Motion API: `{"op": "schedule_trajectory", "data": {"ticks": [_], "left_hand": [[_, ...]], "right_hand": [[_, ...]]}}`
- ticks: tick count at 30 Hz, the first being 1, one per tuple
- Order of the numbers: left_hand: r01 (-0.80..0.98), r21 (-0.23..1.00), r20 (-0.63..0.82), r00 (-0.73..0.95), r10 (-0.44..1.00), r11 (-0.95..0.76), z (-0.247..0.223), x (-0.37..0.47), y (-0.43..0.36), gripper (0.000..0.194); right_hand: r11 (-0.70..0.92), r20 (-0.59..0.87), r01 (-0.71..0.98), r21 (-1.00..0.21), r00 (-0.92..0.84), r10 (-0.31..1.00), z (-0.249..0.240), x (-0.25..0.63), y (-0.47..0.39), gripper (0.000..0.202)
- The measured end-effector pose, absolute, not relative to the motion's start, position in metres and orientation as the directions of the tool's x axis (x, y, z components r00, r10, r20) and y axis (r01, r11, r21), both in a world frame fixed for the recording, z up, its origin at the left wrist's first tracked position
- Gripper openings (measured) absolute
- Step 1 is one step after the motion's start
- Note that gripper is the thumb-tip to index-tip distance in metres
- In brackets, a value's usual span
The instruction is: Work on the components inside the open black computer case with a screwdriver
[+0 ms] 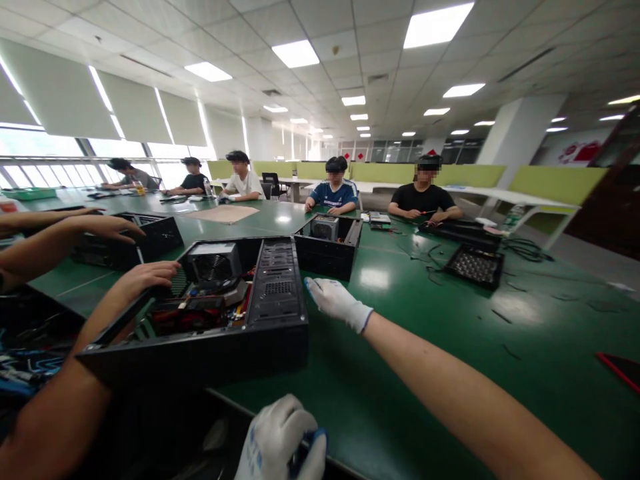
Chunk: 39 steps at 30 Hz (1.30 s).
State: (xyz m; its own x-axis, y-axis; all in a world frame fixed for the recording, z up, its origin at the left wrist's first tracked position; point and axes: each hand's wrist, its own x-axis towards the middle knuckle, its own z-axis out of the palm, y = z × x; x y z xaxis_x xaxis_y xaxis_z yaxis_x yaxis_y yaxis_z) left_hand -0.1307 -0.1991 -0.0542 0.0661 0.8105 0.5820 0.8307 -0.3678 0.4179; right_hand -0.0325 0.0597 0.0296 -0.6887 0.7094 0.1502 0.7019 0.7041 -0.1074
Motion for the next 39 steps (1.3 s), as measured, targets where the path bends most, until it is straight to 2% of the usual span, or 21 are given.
{"op": "schedule_trajectory", "data": {"ticks": [3,6,11,17,23,32,39], "left_hand": [[0.79,0.535,0.504,-0.014,0.864,-0.3,-0.069,-0.13,-0.173,0.019],[0.764,0.612,0.44,-0.116,0.891,-0.203,-0.086,-0.129,-0.149,0.025],[0.822,0.561,0.424,-0.189,0.886,-0.094,-0.107,-0.12,-0.13,0.024],[0.844,0.533,0.403,-0.189,0.896,-0.062,-0.107,-0.12,-0.131,0.022],[0.829,0.558,0.382,-0.211,0.9,-0.043,-0.105,-0.12,-0.129,0.021],[0.83,0.554,0.431,-0.216,0.876,-0.068,-0.116,-0.122,-0.127,0.019],[0.834,0.545,0.459,-0.213,0.862,-0.085,-0.126,-0.125,-0.126,0.02]], "right_hand": [[0.637,0.18,0.767,-0.083,-0.617,0.766,0.034,-0.037,0.089,0.053],[0.54,0.194,0.841,-0.024,-0.526,0.828,0.042,-0.032,0.122,0.05],[0.431,0.211,0.899,0.078,-0.437,0.874,0.051,-0.021,0.173,0.043],[0.415,0.181,0.899,0.141,-0.436,0.882,0.051,-0.027,0.216,0.042],[0.392,0.182,0.898,0.197,-0.427,0.886,0.051,-0.036,0.236,0.042],[0.459,0.208,0.847,0.267,-0.516,0.831,0.057,-0.017,0.205,0.041],[0.601,0.23,0.75,0.276,-0.659,0.716,0.054,0.051,0.111,0.057]]}}
